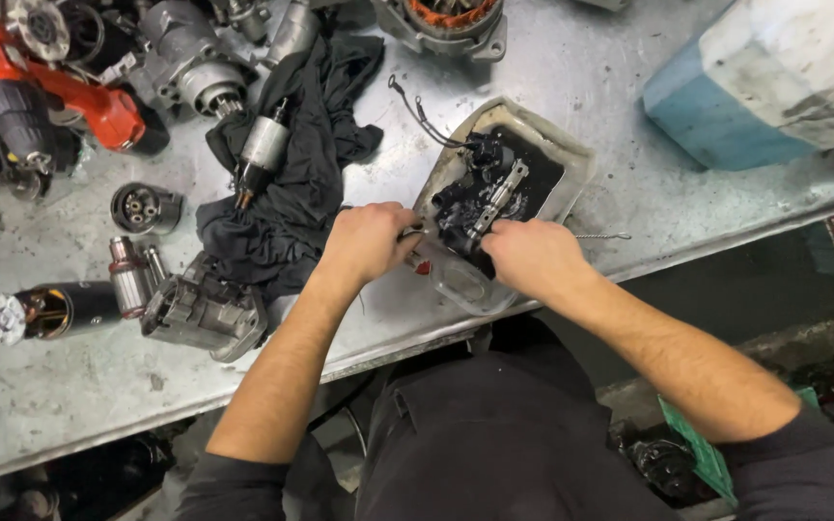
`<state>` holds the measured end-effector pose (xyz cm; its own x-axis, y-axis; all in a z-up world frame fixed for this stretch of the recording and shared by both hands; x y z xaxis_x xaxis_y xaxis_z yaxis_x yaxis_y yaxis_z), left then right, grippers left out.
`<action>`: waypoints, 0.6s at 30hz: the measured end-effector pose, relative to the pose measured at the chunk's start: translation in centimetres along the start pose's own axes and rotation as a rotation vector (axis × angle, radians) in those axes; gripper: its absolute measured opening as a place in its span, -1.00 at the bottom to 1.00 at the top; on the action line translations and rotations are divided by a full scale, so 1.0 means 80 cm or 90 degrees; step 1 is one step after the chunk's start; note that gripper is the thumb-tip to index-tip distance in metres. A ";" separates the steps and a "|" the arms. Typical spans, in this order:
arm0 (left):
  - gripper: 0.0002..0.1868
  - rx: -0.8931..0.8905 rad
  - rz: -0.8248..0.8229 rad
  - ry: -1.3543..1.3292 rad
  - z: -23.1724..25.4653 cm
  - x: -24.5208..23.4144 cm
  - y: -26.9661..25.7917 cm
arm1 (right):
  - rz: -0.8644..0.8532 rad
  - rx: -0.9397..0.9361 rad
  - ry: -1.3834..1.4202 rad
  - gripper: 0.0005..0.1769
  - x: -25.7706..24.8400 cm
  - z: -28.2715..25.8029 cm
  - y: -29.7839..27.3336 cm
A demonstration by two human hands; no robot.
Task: The person cleans various disassembled mechanical components, including a starter motor and cylindrical metal parts, by scrubbing them in a container of dark liquid and wiping them with a black cloth. The person uses a screwdriver to assist in cleaning and organizes the parts on a metal workbench.
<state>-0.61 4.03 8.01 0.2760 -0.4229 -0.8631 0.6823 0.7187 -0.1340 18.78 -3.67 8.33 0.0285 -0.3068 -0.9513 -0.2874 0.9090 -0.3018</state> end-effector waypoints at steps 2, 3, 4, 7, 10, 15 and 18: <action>-0.78 -0.003 -0.004 -0.001 -0.005 0.001 -0.007 | -0.010 -0.016 0.014 -0.85 0.000 0.003 -0.006; -0.78 -0.010 0.006 -0.008 -0.006 -0.002 -0.009 | -0.010 -0.004 -0.007 -0.85 -0.001 0.011 -0.007; -0.77 -0.016 0.017 -0.014 -0.008 -0.005 -0.010 | -0.010 0.008 -0.028 -0.85 -0.001 0.019 -0.009; -0.77 -0.006 0.035 -0.038 -0.019 -0.007 -0.014 | -0.084 0.060 -0.077 -0.84 -0.001 0.025 -0.017; -0.75 -0.022 0.037 -0.016 -0.021 -0.004 -0.013 | -0.153 0.088 -0.126 -0.81 0.016 0.036 -0.003; -0.76 -0.043 0.030 -0.041 -0.020 -0.002 -0.017 | -0.087 0.049 -0.065 -0.83 -0.025 0.002 0.005; -0.76 -0.044 0.037 -0.052 -0.016 -0.009 -0.014 | -0.081 0.012 0.012 -0.81 -0.024 -0.004 0.011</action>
<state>-2.40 4.25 8.16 0.3699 -0.4215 -0.8279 0.6167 0.7779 -0.1205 18.14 -2.35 9.92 0.0457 -0.4245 -0.9043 -0.2652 0.8676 -0.4207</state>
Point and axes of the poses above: each hand's wrist, its own y-axis towards the middle knuckle, its own x-axis out of the palm, z = x × y, the point moved 5 cm from there along y, towards the middle knuckle, and after that the axes turned 6 degrees about -y, right-handed, at the moved point
